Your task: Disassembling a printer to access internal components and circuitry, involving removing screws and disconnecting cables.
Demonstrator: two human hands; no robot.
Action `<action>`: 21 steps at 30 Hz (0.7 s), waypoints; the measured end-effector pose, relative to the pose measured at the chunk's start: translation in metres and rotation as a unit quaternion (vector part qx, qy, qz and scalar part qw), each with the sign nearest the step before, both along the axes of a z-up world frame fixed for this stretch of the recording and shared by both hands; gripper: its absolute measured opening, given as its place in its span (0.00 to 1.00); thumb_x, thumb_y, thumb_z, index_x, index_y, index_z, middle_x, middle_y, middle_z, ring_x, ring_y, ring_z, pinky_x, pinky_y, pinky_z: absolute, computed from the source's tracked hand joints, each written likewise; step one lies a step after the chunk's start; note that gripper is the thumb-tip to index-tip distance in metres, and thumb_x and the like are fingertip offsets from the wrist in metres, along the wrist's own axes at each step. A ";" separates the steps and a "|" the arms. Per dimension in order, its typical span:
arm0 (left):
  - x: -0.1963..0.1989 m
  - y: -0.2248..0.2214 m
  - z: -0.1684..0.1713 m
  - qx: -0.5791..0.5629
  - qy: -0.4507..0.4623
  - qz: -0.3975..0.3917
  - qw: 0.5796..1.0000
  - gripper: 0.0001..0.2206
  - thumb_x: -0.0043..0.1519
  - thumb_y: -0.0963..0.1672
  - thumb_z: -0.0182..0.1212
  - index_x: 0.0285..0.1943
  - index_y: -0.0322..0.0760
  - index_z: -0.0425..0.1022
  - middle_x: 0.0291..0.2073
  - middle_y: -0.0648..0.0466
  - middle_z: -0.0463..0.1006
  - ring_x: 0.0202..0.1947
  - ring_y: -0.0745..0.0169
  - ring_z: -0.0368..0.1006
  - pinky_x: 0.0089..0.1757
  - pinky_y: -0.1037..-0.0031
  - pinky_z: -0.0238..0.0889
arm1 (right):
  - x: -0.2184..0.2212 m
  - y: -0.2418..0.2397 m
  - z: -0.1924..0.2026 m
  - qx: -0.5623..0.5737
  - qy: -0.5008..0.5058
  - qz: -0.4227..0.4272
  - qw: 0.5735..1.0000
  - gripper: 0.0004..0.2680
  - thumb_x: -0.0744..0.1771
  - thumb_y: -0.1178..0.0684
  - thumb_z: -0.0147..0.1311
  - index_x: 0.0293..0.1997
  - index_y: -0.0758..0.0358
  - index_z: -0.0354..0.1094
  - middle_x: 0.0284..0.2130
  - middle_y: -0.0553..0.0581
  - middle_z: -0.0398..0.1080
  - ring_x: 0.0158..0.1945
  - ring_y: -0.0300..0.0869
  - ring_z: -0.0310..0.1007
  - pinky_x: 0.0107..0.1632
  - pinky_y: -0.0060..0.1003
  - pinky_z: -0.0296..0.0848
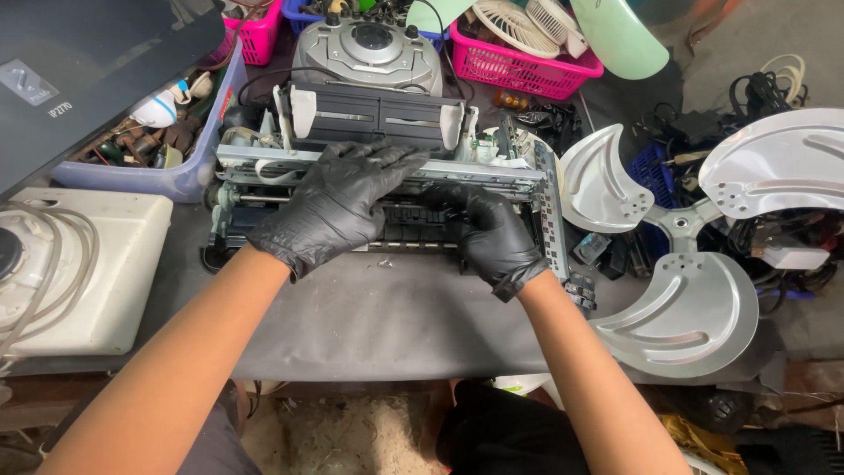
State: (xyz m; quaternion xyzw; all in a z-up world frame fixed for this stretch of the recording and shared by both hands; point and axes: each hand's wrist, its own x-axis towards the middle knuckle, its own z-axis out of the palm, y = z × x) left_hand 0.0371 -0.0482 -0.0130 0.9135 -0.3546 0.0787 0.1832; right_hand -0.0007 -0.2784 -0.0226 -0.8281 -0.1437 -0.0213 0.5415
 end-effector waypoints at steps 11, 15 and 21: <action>-0.012 -0.046 0.011 0.019 -0.175 0.020 0.984 0.24 0.57 0.50 0.61 0.64 0.47 0.69 0.51 0.56 0.73 0.59 0.52 0.69 0.54 0.60 0.59 | 0.006 -0.081 -0.013 -0.158 -0.022 -0.221 0.962 0.08 0.62 0.55 0.62 0.43 0.48 0.80 0.33 0.51 0.79 0.44 0.48 0.80 0.48 0.42 0.75; -0.009 -0.080 -0.007 -0.001 -0.200 -0.028 0.979 0.14 0.57 0.52 0.62 0.44 0.43 0.73 0.40 0.54 0.70 0.46 0.51 0.70 0.44 0.60 0.62 | -0.003 -0.090 -0.007 -0.191 0.012 -0.246 0.950 0.09 0.61 0.52 0.62 0.43 0.46 0.80 0.33 0.50 0.79 0.44 0.50 0.80 0.48 0.44 0.76; -0.016 -0.087 -0.015 -0.104 -0.085 -0.062 0.989 0.06 0.60 0.48 0.62 0.39 0.44 0.75 0.32 0.54 0.70 0.39 0.44 0.72 0.38 0.57 0.66 | -0.019 -0.086 0.007 -0.203 0.047 -0.250 0.946 0.10 0.61 0.52 0.62 0.45 0.49 0.79 0.35 0.53 0.80 0.45 0.53 0.79 0.50 0.46 0.75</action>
